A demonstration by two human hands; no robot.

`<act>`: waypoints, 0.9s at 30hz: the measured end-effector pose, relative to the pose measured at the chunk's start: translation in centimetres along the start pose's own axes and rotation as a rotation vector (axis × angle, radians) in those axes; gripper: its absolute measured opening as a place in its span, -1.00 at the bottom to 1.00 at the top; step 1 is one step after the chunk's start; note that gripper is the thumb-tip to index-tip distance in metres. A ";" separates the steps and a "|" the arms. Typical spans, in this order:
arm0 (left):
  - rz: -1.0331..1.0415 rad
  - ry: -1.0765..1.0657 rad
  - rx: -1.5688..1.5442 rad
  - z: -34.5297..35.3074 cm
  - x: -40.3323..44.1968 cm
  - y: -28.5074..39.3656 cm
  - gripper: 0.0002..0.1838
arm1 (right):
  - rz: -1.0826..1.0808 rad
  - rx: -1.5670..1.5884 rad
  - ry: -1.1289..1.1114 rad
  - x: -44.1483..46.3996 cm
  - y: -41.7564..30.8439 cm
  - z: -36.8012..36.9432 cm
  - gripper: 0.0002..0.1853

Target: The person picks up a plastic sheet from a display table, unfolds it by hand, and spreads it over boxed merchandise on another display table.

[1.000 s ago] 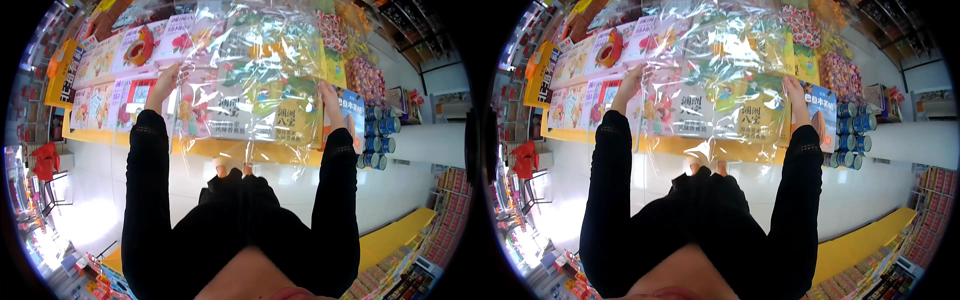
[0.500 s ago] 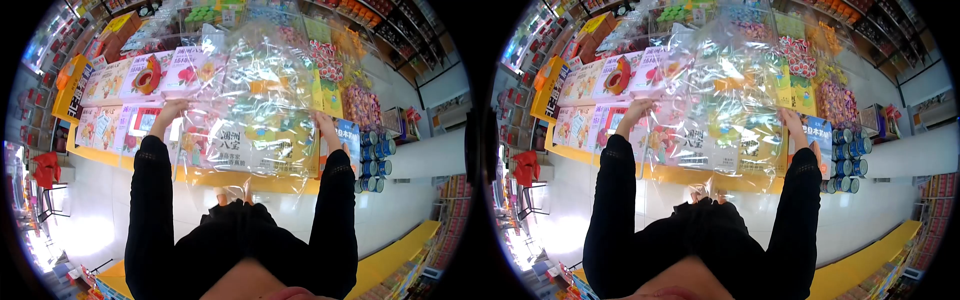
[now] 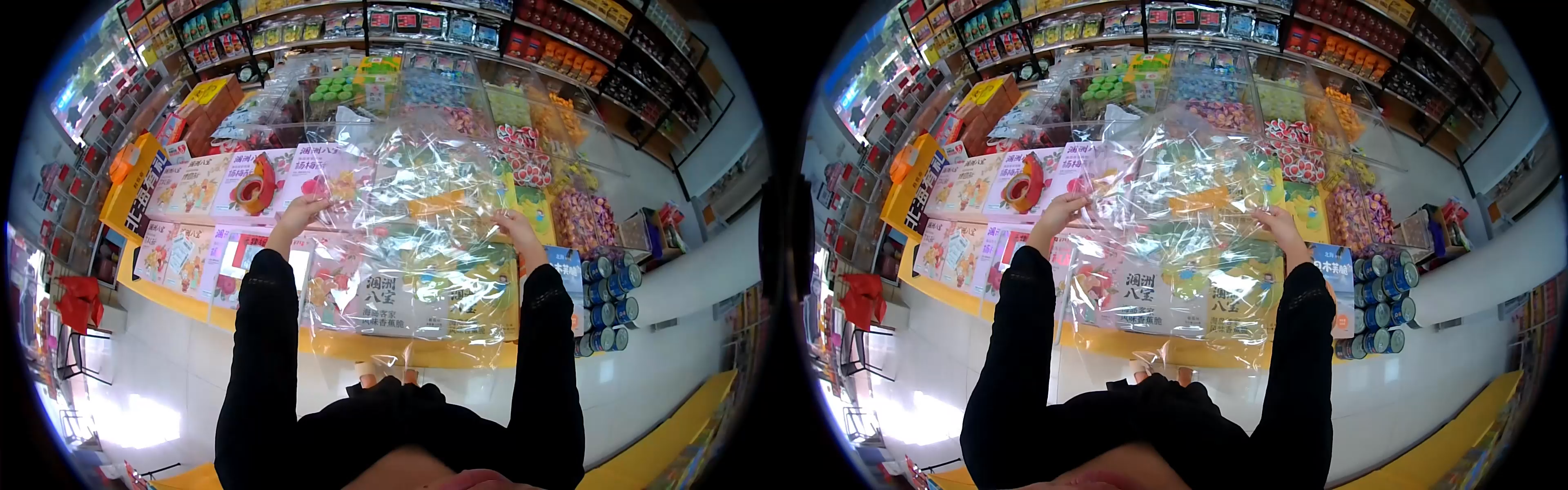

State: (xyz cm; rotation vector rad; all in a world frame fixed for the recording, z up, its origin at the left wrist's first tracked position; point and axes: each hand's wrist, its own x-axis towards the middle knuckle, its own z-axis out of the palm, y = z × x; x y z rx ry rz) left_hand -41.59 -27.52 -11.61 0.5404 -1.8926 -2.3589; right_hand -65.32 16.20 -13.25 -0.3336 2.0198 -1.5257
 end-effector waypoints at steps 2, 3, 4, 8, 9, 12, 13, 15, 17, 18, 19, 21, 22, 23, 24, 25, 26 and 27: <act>0.015 0.047 0.106 -0.5 -1.2 0.7 -0.76 | -0.146 0.185 0.022 -0.3 0.7 -0.3 -0.85; 0.021 0.071 0.160 -0.7 -1.8 0.9 -0.78 | -0.142 0.183 0.020 -0.7 1.1 -0.5 -0.85; 0.026 0.016 0.196 -1.2 -2.1 0.5 -0.78 | -0.149 0.155 0.034 -1.1 1.4 -0.7 -0.87; 0.002 0.019 0.308 -1.6 -3.4 -0.1 -0.76 | -0.183 0.092 0.043 -1.9 1.6 -1.0 -0.79; -0.014 -0.006 0.305 -0.9 -4.4 0.9 -0.72 | -0.183 0.089 0.043 -3.0 0.3 -0.7 -0.79; -0.061 -0.161 0.161 0.9 -6.9 4.4 -0.62 | -0.141 0.080 -0.064 -6.0 -4.0 -0.6 -0.64; -0.093 -0.289 0.018 1.2 -7.2 5.0 -0.56 | -0.157 0.043 -0.093 -6.4 -5.2 -0.7 -0.58; -0.091 -0.266 0.076 -0.4 -5.4 4.7 -0.49 | -0.165 0.008 -0.120 -6.0 -6.2 -0.9 -0.52; -0.035 -0.136 0.256 0.1 -5.2 5.8 -0.51 | -0.335 -0.153 -0.116 -5.3 -7.0 -0.8 -0.49; -0.038 -0.139 0.256 0.5 -5.4 6.1 -0.51 | -0.332 -0.152 -0.114 -5.4 -7.4 -0.7 -0.49; 0.035 -0.143 0.170 0.8 -5.6 6.5 -0.52 | -0.266 -0.073 -0.106 -5.6 -7.9 -0.8 -0.52; 0.106 -0.149 0.083 1.2 -6.1 7.3 -0.53 | -0.134 0.085 -0.090 -6.8 -9.7 -0.6 -0.55; 0.110 -0.141 0.149 1.5 -6.4 7.8 -0.54 | -0.012 0.102 -0.202 -7.4 -10.4 -0.8 -0.56; 0.112 -0.133 0.214 1.7 -7.0 8.2 -0.55 | -0.009 0.103 -0.201 -8.2 -11.2 -0.6 -0.56; 0.129 -0.124 0.279 2.8 -8.0 9.0 -0.54 | 0.003 -0.029 -0.222 -8.9 -12.1 0.0 -0.56; 0.133 -0.125 0.281 3.5 -8.6 9.6 -0.54 | 0.011 -0.163 -0.241 -9.2 -12.6 0.2 -0.56; 0.162 -0.101 0.300 4.0 -9.1 10.1 -0.55 | 0.005 -0.164 -0.239 -9.1 -12.5 0.1 -0.56; 0.190 -0.076 0.318 4.2 -9.5 10.4 -0.55 | -0.057 -0.139 -0.243 -8.9 -12.2 0.0 -0.56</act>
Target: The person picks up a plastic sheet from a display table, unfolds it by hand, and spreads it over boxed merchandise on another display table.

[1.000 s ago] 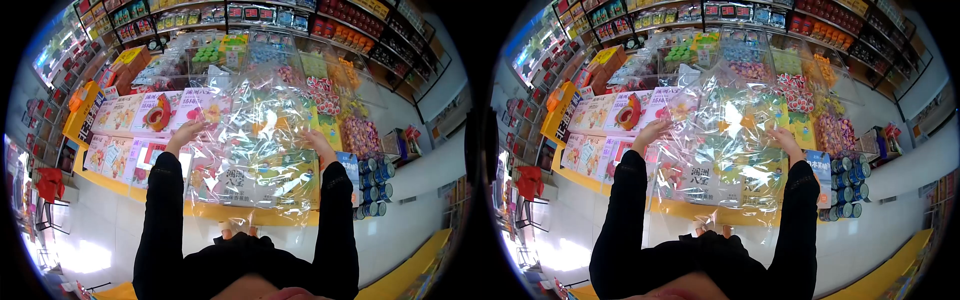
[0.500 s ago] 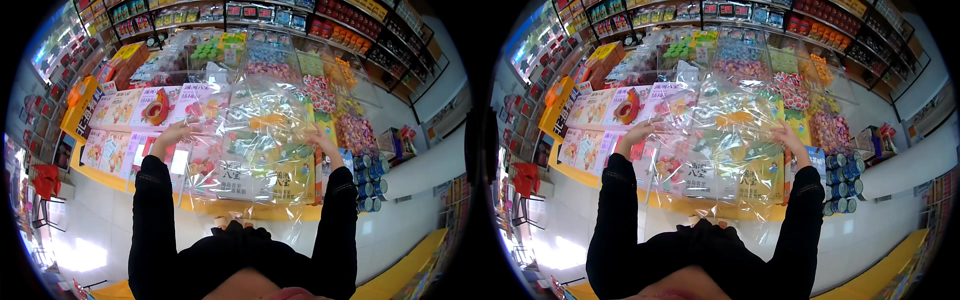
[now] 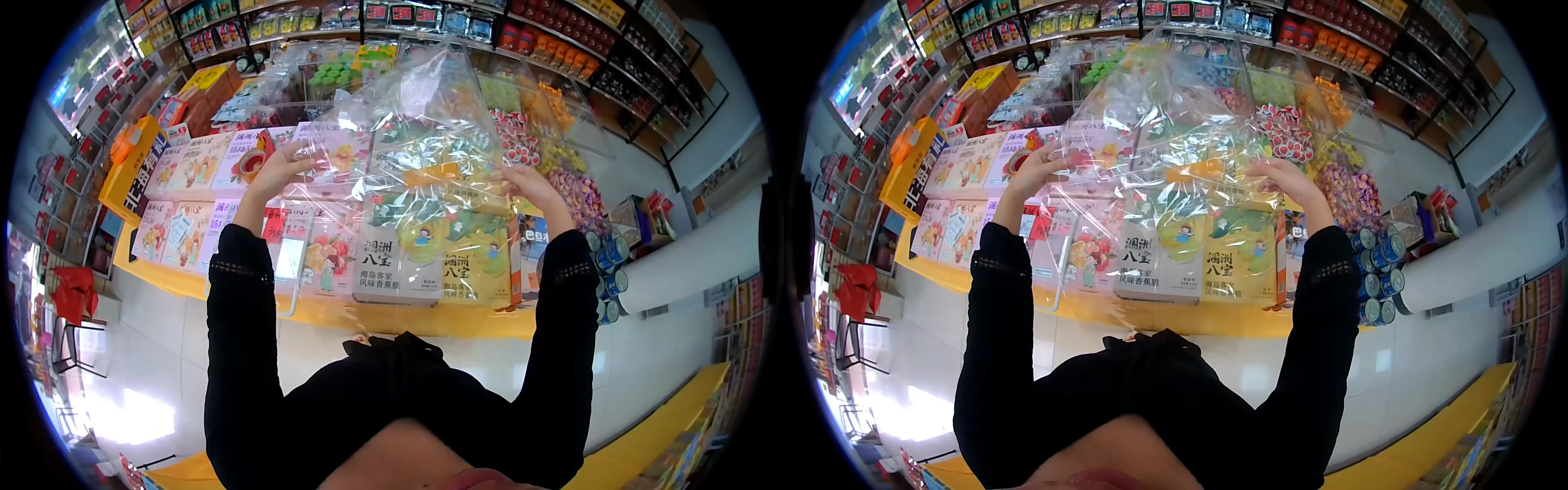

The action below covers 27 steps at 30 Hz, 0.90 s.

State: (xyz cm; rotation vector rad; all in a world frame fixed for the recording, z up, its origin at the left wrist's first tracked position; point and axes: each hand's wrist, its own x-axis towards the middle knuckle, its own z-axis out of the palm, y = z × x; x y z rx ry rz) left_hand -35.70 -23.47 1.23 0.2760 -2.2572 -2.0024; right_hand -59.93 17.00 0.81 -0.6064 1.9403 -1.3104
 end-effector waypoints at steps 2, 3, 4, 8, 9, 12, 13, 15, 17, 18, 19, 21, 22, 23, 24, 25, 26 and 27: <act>0.014 -0.014 -0.105 -0.4 -0.4 0.4 -0.56 | -0.068 0.015 -0.003 -0.3 -0.1 0.1 -0.56; 0.021 -0.031 -0.212 -0.6 -0.7 0.5 -0.57 | -0.133 -0.077 0.049 -0.9 -0.5 0.3 -0.59; 0.019 -0.026 -0.213 -0.8 -0.9 0.4 -0.57 | -0.196 -0.168 0.101 -1.3 -0.6 0.6 -0.62; 0.125 -0.064 -0.221 -1.9 -1.3 -0.4 -0.61 | -0.351 -0.157 0.110 -2.0 0.1 -0.1 -0.68; 0.129 -0.038 -0.198 -2.2 -1.6 -0.4 -0.62 | -0.362 -0.103 0.172 -2.2 0.5 -0.3 -0.70; 0.148 -0.018 -0.165 -1.5 -3.0 0.0 -0.62 | -0.373 -0.071 0.273 -2.6 2.4 -1.6 -0.74; 0.164 -0.029 -0.152 -1.4 -3.3 0.2 -0.62 | -0.376 -0.091 0.317 -2.4 3.0 -2.0 -0.75; 0.161 -0.048 -0.111 -2.6 -2.9 -0.7 -0.58 | -0.395 0.107 0.324 -2.3 3.4 -2.0 -0.75; 0.152 -0.073 -0.073 -2.4 -3.2 -0.9 -0.55 | -0.403 0.306 0.333 -2.8 3.5 -1.6 -0.74; 0.214 0.012 -0.153 -1.1 -3.9 0.0 -0.50 | -0.452 0.335 0.360 -3.3 2.7 -0.9 -0.72; 0.275 0.097 -0.232 -0.3 -4.4 0.4 -0.45 | -0.500 0.365 0.386 -3.8 2.1 -0.5 -0.68; 0.270 0.109 -0.158 -0.7 -4.9 -0.2 -0.40 | -0.533 0.300 0.369 -4.9 1.4 -0.1 -0.65; 0.268 0.120 -0.083 -0.8 -5.1 -0.4 -0.36 | -0.570 0.235 0.351 -5.1 1.4 0.0 -0.61; 0.265 0.120 -0.083 -0.5 -5.5 -0.4 -0.36 | -0.566 0.237 0.351 -5.1 1.7 0.1 -0.61; 0.283 0.086 -0.074 -0.2 -6.0 -0.3 -0.36 | -0.587 0.209 0.383 -5.0 2.0 0.2 -0.60; 0.300 0.053 -0.065 0.2 -6.6 -0.1 -0.35 | -0.606 0.182 0.414 -4.8 2.2 0.4 -0.59; 0.296 0.053 -0.065 0.8 -7.0 0.1 -0.35 | -0.603 0.184 0.412 -5.2 1.7 1.1 -0.59; 0.339 0.033 -0.086 1.6 -7.3 0.5 -0.38 | -0.635 0.120 0.404 -6.0 0.8 1.9 -0.61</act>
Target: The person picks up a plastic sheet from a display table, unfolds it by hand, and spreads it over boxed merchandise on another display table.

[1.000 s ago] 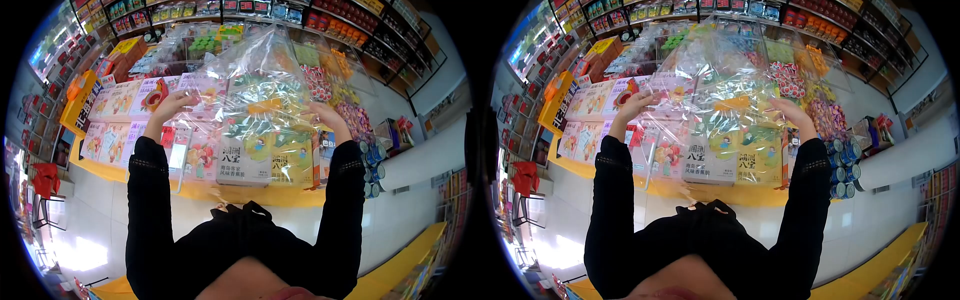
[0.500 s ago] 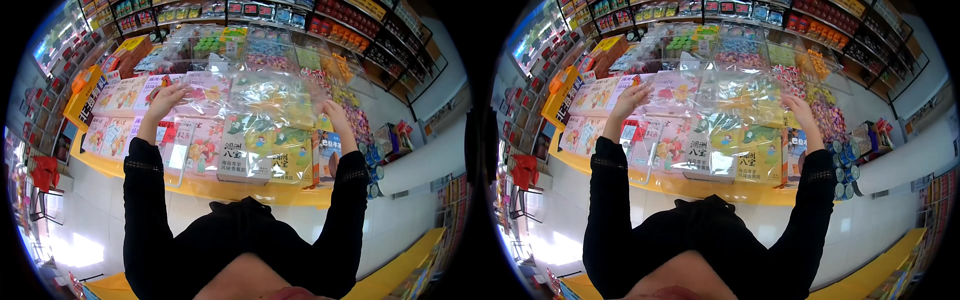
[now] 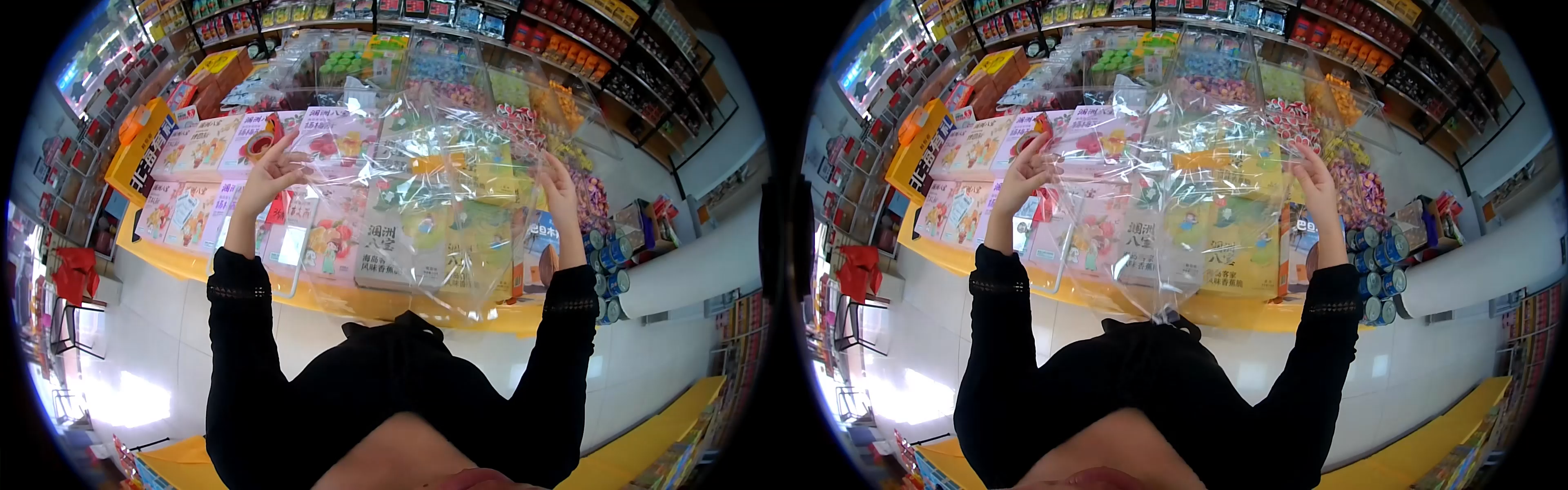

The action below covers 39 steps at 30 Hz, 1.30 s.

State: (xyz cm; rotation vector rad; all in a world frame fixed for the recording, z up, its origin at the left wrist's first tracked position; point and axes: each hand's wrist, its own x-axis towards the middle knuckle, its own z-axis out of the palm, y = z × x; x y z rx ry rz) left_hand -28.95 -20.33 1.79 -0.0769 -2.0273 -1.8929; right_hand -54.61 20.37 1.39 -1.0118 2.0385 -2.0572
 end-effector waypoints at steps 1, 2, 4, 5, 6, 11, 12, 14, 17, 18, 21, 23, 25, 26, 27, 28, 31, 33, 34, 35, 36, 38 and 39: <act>0.041 -0.019 -0.027 0.5 -0.1 0.3 -0.40 | -0.040 -0.050 -0.027 -0.3 -0.7 0.3 -0.63; 0.036 -0.021 -0.032 0.5 -0.2 0.7 -0.40 | -0.034 -0.053 -0.026 -0.3 -0.3 0.0 -0.63; -0.035 0.029 0.073 -0.2 -0.6 1.1 -0.54 | -0.068 -0.111 -0.078 -0.1 0.5 -1.0 -0.68; -0.040 0.030 0.069 -1.4 -0.9 0.6 -0.54 | -0.062 -0.112 -0.080 -0.2 0.4 -1.5 -0.68; -0.016 0.039 0.030 -3.3 -1.1 -0.4 -0.61 | -0.058 -0.090 -0.053 -0.4 0.1 -1.8 -0.71; 0.051 0.125 -0.013 -5.3 -2.3 -2.6 -0.71 | -0.099 -0.075 0.023 -0.9 -0.1 -2.3 -0.73; 0.048 0.123 -0.014 -4.7 -2.4 -2.2 -0.71 | -0.096 -0.075 0.025 -1.1 -0.1 -2.1 -0.73; 0.041 0.266 -0.344 -3.2 -2.6 -1.3 -0.67 | 0.011 0.423 0.045 -1.5 -0.5 -1.4 -0.68; -0.010 0.091 -0.388 -4.3 -3.2 -2.6 -0.61 | -0.028 0.271 0.048 -2.7 -1.6 0.7 -0.61; -0.015 0.090 -0.390 -4.5 -3.3 -2.9 -0.61 | -0.023 0.270 0.050 -2.7 -1.4 0.4 -0.61; -0.028 0.102 -0.343 -4.6 -3.5 -3.2 -0.60 | 0.055 0.053 0.086 -2.8 0.6 -1.7 -0.66; -0.041 0.096 -0.301 -4.6 -3.4 -2.5 -0.59 | 0.092 0.215 0.018 -2.6 1.5 -2.8 -0.78; -0.074 0.039 -0.306 -5.6 -3.2 -3.0 -0.58 | 0.106 0.281 0.067 -2.5 1.2 -2.4 -0.86; -0.102 -0.014 -0.309 -5.8 -3.0 -3.1 -0.58 | 0.106 0.343 0.060 -2.3 1.4 -2.4 -0.87; -0.102 -0.015 -0.308 -5.5 -2.7 -3.5 -0.58 | 0.105 0.406 0.052 -2.2 1.5 -2.4 -0.87; -0.171 0.078 -0.419 -4.8 -2.3 -4.1 -0.56 | 0.104 0.407 0.052 -2.1 1.5 -2.4 -0.87; -0.222 0.103 -0.589 -3.1 -1.8 -3.7 -0.53 | 0.178 0.514 0.096 -1.9 1.5 -2.4 -0.87; -0.066 0.035 -0.620 -0.6 -1.7 -1.4 -0.56 | 0.098 0.425 0.129 -1.5 1.7 -2.3 -0.86; -0.066 0.044 -0.618 -0.5 -1.8 -1.1 -0.56 | 0.101 0.428 0.120 -1.4 1.3 -2.1 -0.86; -0.034 -0.011 -0.498 -0.5 -1.6 -0.9 -0.58 | 0.133 0.473 0.220 -1.3 0.1 -1.6 -0.87; -0.003 -0.066 -0.376 -0.6 -1.4 -0.8 -0.60 | 0.164 0.517 0.320 -1.3 -0.9 -1.2 -0.87; -0.037 -0.023 -0.281 -1.1 -0.8 -0.6 -0.62 | 0.092 0.431 0.230 -1.0 -1.6 -1.8 -0.87; -0.071 0.012 -0.187 -1.1 -0.6 -0.3 -0.64 | 0.018 0.343 0.149 -0.8 -1.7 -2.4 -0.88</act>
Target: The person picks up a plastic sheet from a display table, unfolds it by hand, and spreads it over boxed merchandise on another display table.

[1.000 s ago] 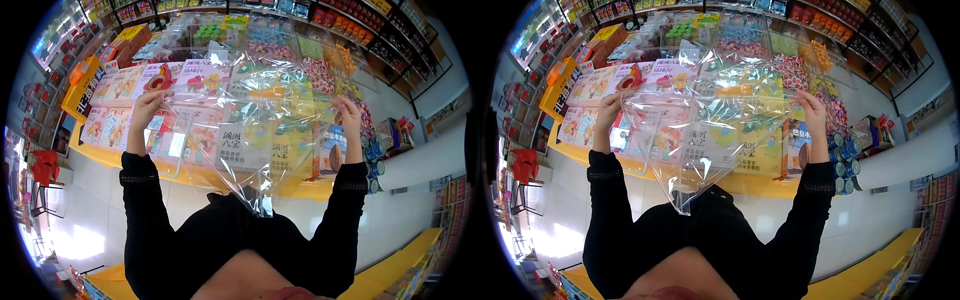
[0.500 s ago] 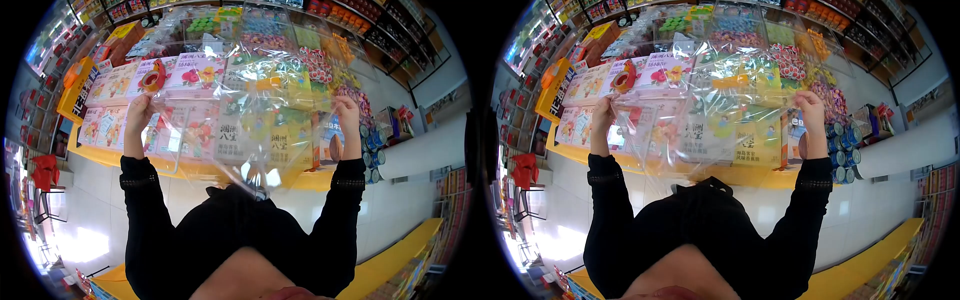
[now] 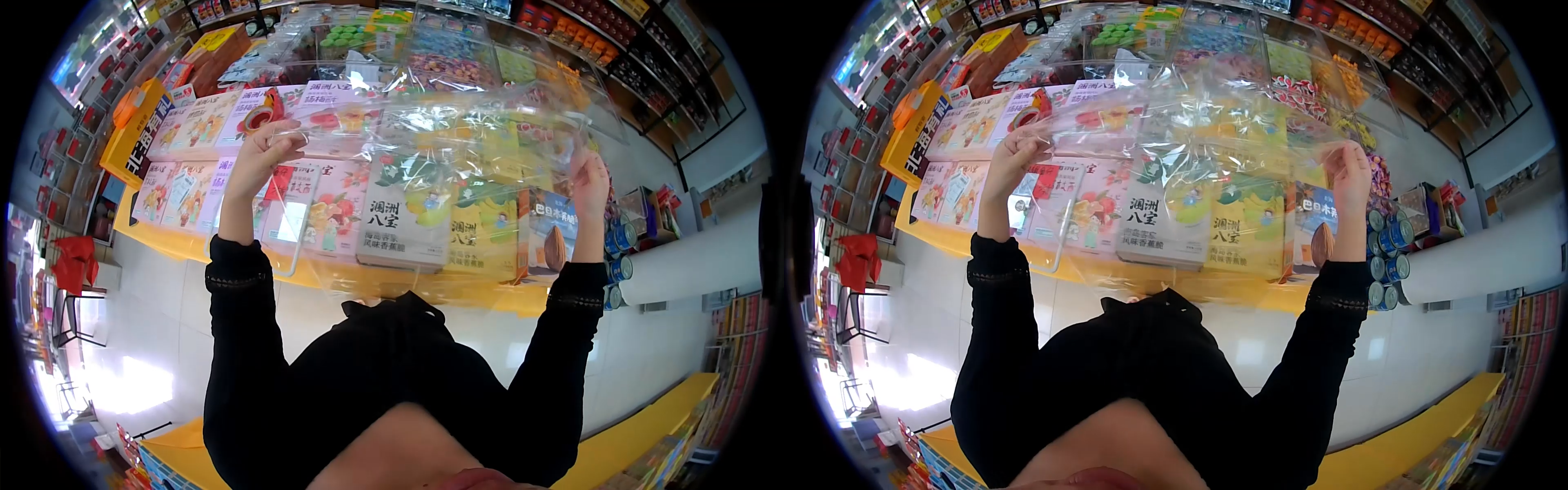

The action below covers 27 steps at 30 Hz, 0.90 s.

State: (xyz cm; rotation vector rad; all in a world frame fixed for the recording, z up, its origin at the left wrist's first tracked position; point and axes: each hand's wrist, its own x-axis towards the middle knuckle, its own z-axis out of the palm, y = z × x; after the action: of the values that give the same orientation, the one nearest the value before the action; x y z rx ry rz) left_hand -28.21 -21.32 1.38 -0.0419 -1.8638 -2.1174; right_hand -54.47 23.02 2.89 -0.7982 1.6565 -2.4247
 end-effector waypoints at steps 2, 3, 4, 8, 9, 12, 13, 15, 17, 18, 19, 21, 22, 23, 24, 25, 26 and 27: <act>0.028 0.038 0.106 0.8 0.4 1.4 -0.68 | -0.004 0.019 0.064 1.2 -0.1 -1.0 -0.87; -0.002 0.077 0.175 1.4 0.7 2.4 -0.71 | 0.093 -0.014 0.083 1.9 -0.4 -1.7 -0.86; -0.034 0.116 0.244 2.0 1.1 3.2 -0.73 | 0.192 -0.047 0.103 2.6 -0.7 -2.1 -0.85; -0.069 0.132 0.361 3.3 3.2 5.0 -0.73 | 0.450 -0.301 -0.114 5.3 -1.5 -3.7 -0.76; -0.066 0.114 0.296 4.3 3.2 5.8 -0.72 | 0.442 -0.303 -0.124 5.5 -1.8 -3.2 -0.76; -0.061 0.150 0.260 5.3 3.2 5.1 -0.72 | -0.150 -0.865 0.038 4.6 -4.9 0.7 -0.60; -0.057 0.144 0.271 6.0 3.0 5.2 -0.74 | -0.225 -0.542 -0.134 3.6 -7.5 3.0 -0.56; -0.045 0.135 0.276 7.0 2.6 5.2 -0.75 | -0.286 -0.212 -0.292 2.7 -9.8 6.3 -0.50; -0.020 0.104 0.296 7.4 2.2 5.1 -0.76 | -0.397 -0.571 -0.283 2.4 -10.1 8.1 -0.50; -0.023 0.096 0.297 7.6 1.9 5.2 -0.76 | -0.394 -0.573 -0.275 2.6 -10.0 7.9 -0.50; -0.014 0.114 0.304 7.8 1.5 5.3 -0.76 | -0.325 -0.523 -0.242 3.0 -9.7 7.8 -0.52; -0.005 0.144 0.306 7.8 1.0 5.2 -0.76 | -0.253 -0.474 -0.224 3.7 -9.6 7.8 -0.53; 0.016 0.133 0.308 7.8 0.8 5.1 -0.76 | -0.248 -0.501 -0.178 4.0 -9.5 7.8 -0.54; 0.036 0.120 0.311 7.8 0.5 5.1 -0.76 | -0.242 -0.526 -0.131 4.3 -9.4 7.7 -0.56; 0.033 0.123 0.311 7.9 0.2 5.1 -0.76 | -0.238 -0.525 -0.134 5.0 -8.9 7.1 -0.56; 0.040 0.133 0.321 8.1 0.0 5.3 -0.76 | -0.194 -0.427 -0.191 6.1 -8.3 5.9 -0.62; 0.046 0.143 0.331 8.2 -0.2 5.5 -0.76 | -0.149 -0.329 -0.247 7.1 -8.0 4.8 -0.66; 0.043 0.144 0.330 8.2 -0.4 5.6 -0.76 | -0.145 -0.329 -0.248 7.7 -8.2 3.8 -0.66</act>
State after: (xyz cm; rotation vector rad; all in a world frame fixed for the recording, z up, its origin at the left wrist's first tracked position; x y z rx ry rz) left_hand -27.97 -13.81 7.92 0.1405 -2.0761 -1.7108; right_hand -57.64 20.33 14.02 -1.2473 1.9780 -2.0530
